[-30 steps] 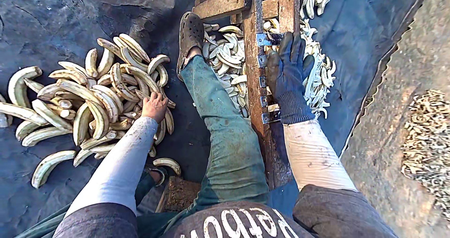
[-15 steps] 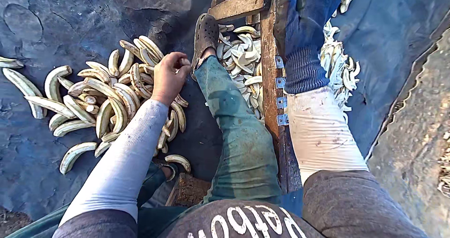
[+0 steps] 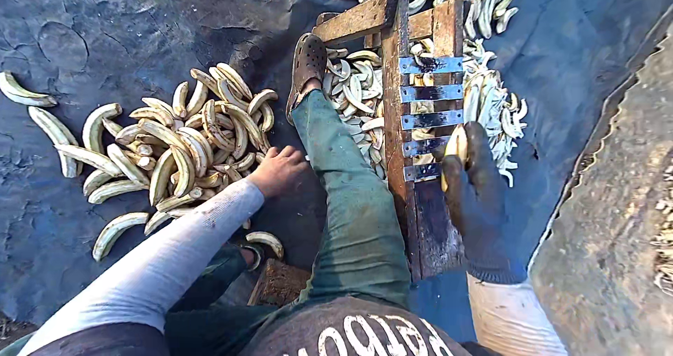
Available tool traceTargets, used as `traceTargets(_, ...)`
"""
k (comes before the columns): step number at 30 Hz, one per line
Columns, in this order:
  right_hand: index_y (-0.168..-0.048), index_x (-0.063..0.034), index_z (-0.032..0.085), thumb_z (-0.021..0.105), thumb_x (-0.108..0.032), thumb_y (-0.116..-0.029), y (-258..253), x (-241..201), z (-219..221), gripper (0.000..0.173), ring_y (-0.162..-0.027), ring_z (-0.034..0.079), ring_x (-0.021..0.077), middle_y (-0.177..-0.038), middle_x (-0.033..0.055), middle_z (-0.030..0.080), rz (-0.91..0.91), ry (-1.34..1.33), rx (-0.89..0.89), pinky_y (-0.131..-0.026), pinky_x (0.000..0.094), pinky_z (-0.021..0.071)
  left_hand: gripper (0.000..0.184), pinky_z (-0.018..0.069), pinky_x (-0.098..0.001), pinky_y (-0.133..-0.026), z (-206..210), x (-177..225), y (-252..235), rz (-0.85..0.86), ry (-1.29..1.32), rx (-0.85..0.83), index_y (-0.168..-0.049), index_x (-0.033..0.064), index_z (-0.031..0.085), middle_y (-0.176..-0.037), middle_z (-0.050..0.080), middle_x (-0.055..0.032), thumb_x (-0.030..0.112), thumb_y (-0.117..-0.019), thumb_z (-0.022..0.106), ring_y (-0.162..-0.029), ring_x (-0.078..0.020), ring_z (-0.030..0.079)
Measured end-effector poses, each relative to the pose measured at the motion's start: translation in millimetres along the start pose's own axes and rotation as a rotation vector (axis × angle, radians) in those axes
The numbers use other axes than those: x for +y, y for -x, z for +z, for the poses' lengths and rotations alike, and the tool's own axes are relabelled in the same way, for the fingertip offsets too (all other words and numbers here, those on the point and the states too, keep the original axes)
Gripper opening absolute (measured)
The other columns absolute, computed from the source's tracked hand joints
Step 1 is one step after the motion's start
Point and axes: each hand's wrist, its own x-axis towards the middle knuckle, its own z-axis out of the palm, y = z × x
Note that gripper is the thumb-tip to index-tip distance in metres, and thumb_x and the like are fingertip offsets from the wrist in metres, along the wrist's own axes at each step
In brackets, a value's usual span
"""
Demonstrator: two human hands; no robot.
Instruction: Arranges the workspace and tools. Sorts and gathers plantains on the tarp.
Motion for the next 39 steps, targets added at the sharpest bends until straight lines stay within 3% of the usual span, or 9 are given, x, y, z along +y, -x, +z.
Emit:
traceTargets(1,-0.162,-0.0134,0.028,0.046,-0.038,-0.1047,19,16,0,0.065,-0.119,0.062,0.0406,-0.142,0.0227,0.058,-0.047,0.195,0.017,-0.099,0.0618,0.0486,0.037,0.0391,-0.0663,-0.104,10,-16,12,-0.071,-0.081,-0.198,-0.123,0.0117,0.071,-0.133,0.062,-0.0156,0.011,-0.0872,0.077,-0.135,-0.0403,0.048)
traceTargets(3,-0.158,-0.0103,0.039,0.048,-0.043,-0.1019,54,34,10,0.065,-0.117,0.061,0.0496,-0.135,0.0303,0.059,-0.105,0.401,0.030,-0.098,0.0667,0.0470,0.035,0.0404,-0.0644,-0.102,30,-41,36,-0.149,-0.169,-0.406,-0.119,0.0121,0.074,-0.130,0.064,-0.0145,0.015,-0.0844,0.081,-0.131,-0.0397,0.050)
traceTargets(5,-0.149,-0.0085,0.053,0.047,-0.045,-0.1014,76,43,26,0.060,-0.112,0.062,0.0530,-0.127,0.0321,0.063,-0.148,0.465,0.080,-0.095,0.0680,0.0470,0.036,0.0428,-0.0592,-0.099,37,-53,52,-0.165,-0.174,-0.491,-0.122,0.0134,0.073,-0.131,0.063,-0.0134,0.022,-0.0878,0.080,-0.131,-0.0373,0.051)
traceTargets(7,-0.146,-0.0092,0.057,0.044,-0.046,-0.1035,77,46,35,0.058,-0.121,0.055,0.0571,-0.136,0.0305,0.059,-0.137,0.471,0.129,-0.102,0.0728,0.0375,0.036,0.0448,-0.0570,-0.097,42,-56,59,-0.149,-0.162,-0.523,-0.124,0.0148,0.072,-0.131,0.062,-0.0126,0.023,-0.0904,0.078,-0.130,-0.0364,0.052)
traceTargets(12,-0.162,-0.0166,0.030,0.025,-0.049,-0.1065,13,41,40,0.065,-0.157,0.016,0.0353,-0.169,0.0100,0.024,-0.108,0.436,0.028,-0.122,0.0677,0.0074,0.031,0.0462,-0.0548,-0.096,53,-66,64,-0.145,-0.174,-0.527,-0.123,0.0160,0.072,-0.130,0.063,-0.0107,0.007,-0.0942,0.069,-0.129,-0.0346,0.052)
traceTargets(15,-0.166,-0.0193,0.015,0.017,-0.052,-0.1077,-39,28,44,0.067,-0.159,0.007,0.0278,-0.173,0.0050,0.011,-0.087,0.412,-0.029,-0.123,0.0652,0.0054,0.032,0.0472,-0.0534,-0.095,59,-75,67,-0.132,-0.210,-0.476,-0.122,0.0173,0.073,-0.124,0.065,-0.0098,0.004,-0.0942,0.068,-0.126,-0.0334,0.055)
traceTargets(22,-0.166,-0.0192,0.005,0.012,-0.057,-0.1054,-155,-25,58,0.072,-0.160,0.001,0.0252,-0.173,0.0037,0.003,-0.062,0.394,-0.004,-0.121,0.0687,-0.0029,0.019,0.0488,-0.0569,-0.092,50,-73,65,-0.102,-0.134,-0.232,-0.110,0.0141,0.077,-0.115,0.069,-0.0113,0.006,-0.0949,0.070,-0.118,-0.0355,0.062)
traceTargets(31,-0.166,-0.0273,0.011,0.014,-0.050,-0.1082,-35,25,36,0.062,-0.160,0.004,0.0212,-0.173,-0.0051,0.006,-0.045,0.405,0.000,-0.122,0.0655,0.0072,0.019,0.0466,-0.0560,-0.092,33,-75,51,-0.182,-0.053,-0.166,-0.116,0.0154,0.074,-0.118,0.069,-0.0084,0.015,-0.0977,0.070,-0.121,-0.0338,0.059)
traceTargets(39,-0.166,-0.0247,0.014,0.013,-0.053,-0.1080,-60,29,50,0.064,-0.160,0.005,0.0257,-0.173,-0.0014,0.012,0.004,0.425,0.049,-0.121,0.0688,0.0017,0.021,0.0457,-0.0564,-0.095,28,-72,53,-0.219,-0.064,-0.182,-0.118,0.0167,0.074,-0.122,0.069,-0.0069,0.015,-0.0983,0.069,-0.123,-0.0324,0.059)
